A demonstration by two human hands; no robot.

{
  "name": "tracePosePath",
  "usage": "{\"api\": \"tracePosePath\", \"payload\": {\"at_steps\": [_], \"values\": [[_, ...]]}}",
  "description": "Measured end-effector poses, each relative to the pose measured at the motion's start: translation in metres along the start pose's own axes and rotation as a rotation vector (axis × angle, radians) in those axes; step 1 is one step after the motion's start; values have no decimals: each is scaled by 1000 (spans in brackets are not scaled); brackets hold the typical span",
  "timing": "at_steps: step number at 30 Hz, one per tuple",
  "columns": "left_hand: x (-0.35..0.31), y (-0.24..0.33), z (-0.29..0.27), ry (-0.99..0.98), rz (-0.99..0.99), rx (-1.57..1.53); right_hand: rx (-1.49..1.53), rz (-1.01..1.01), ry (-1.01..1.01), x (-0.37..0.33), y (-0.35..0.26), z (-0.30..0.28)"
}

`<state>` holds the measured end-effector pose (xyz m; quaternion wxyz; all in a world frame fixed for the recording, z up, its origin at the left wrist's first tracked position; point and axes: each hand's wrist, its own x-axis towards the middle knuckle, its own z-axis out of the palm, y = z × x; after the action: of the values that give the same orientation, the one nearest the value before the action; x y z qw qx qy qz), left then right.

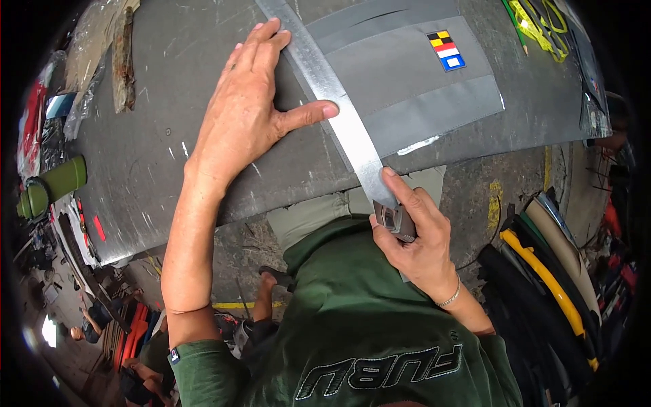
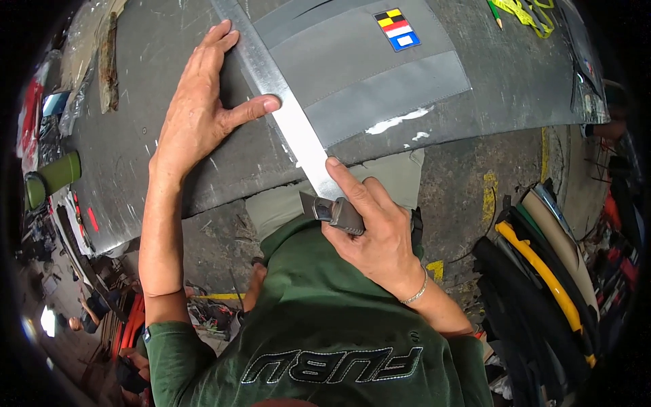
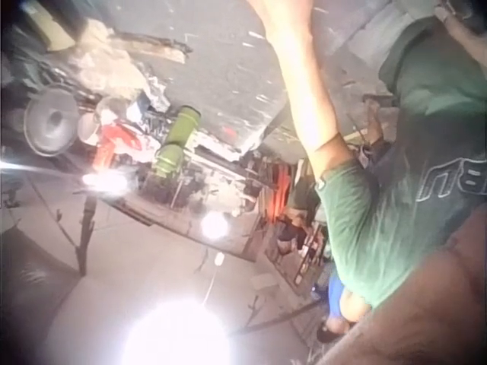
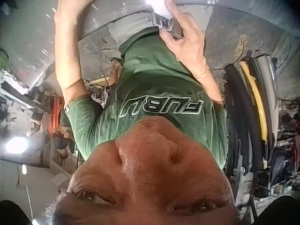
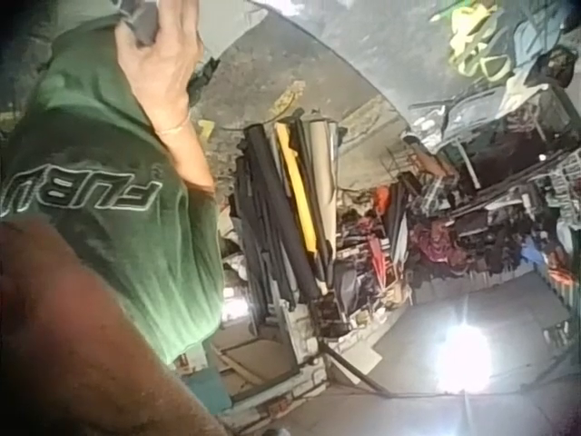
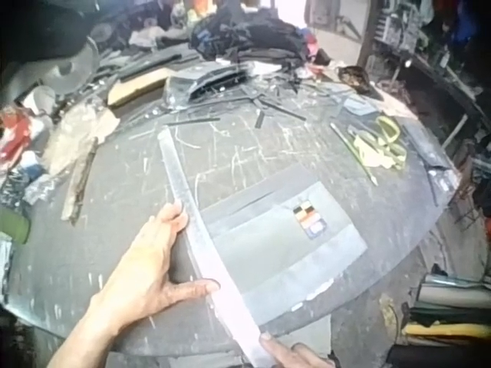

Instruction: Cutting pieces of grey synthetic fabric material using a metal ruler and a utility knife on a workbench.

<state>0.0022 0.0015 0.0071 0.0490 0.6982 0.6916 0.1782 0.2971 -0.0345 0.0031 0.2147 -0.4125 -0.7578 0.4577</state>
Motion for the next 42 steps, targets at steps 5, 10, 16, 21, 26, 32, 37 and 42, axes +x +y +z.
{"api": "tracePosePath", "payload": {"at_steps": [5,10,16,21,26,32,37,42], "values": [[0,3,-4,-39,3,23,27,-15,-13,2,2,-5],[1,3,-5,-56,-9,31,-52,36,-70,3,-4,-9],[1,1,-3,-52,-7,47,-24,30,-41,3,-4,-6],[3,1,-4,-68,-2,50,1,48,-46,2,-3,-6],[2,2,-4,-72,-6,51,23,44,-44,2,-3,-6],[3,2,-4,-69,-3,51,27,61,-48,2,-4,-6],[3,2,-5,-69,-7,47,42,55,-41,3,-4,-5],[5,3,-6,-75,-9,77,22,60,-72,4,-5,-11]]}}
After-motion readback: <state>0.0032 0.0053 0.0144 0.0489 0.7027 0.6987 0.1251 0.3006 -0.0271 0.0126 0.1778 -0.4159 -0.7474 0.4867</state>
